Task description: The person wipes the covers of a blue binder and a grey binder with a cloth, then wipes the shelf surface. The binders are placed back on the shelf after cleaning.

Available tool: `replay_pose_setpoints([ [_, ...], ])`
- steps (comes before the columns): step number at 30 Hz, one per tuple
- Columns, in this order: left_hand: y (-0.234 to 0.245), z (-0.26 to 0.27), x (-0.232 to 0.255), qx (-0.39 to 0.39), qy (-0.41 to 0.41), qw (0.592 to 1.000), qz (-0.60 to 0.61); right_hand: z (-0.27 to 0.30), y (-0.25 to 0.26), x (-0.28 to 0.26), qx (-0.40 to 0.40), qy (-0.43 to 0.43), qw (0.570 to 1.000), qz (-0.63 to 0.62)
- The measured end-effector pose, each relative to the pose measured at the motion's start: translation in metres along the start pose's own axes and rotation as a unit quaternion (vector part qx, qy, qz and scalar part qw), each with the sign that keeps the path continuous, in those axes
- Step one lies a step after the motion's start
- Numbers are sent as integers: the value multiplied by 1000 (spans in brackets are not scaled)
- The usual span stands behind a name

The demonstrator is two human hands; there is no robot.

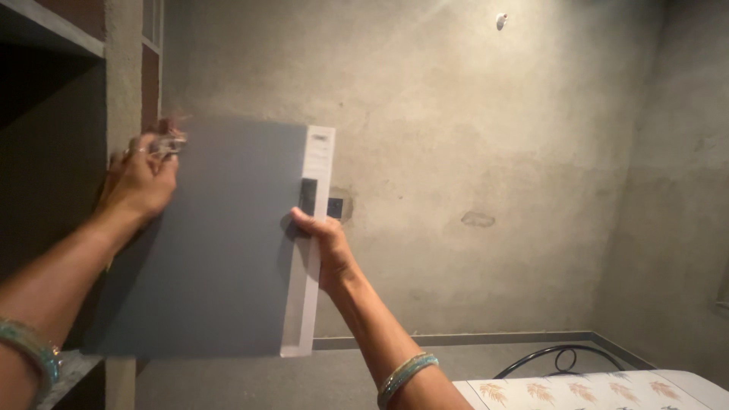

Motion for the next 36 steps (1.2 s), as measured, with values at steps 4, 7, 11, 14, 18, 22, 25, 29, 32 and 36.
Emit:
replay_pose_setpoints([
  [4,-4,-1,-29,53,-57,996,-34,-14,-5,-7,51,6,998,-31],
  [7,-6,20,-54,35,17,999,-28,-21,-13,-9,101,55,992,-61],
  [11,-9,40,-80,47,56,995,-67,-35,-25,-8,181,61,978,-81],
  [14,-20,45,-88,-15,120,990,-74,-43,-36,-9,222,79,970,-67],
  [18,-34,62,-79,-124,164,973,-107,-46,-45,-4,296,102,949,20],
  [22,-12,59,-38,-8,52,994,-98,-43,-42,5,355,86,909,200],
  [25,14,60,4,101,-18,993,-64,-30,-49,11,287,123,844,436],
  [29,20,69,46,75,3,981,178,-14,-69,18,207,137,773,584],
  [32,6,88,53,-68,158,899,402,-9,-75,21,184,115,749,626],
  [36,-11,107,53,-178,198,850,454,-11,-88,33,179,177,702,667],
])
Point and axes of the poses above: each hand's wrist, its own z-axis away from the middle knuckle, its own y-axis out of the back of the hand, x = y × z, the point moved 4 cm from there along -z, towards the middle knuckle, and after that the axes turned 4 degrees about z, right-handed, at the moved point
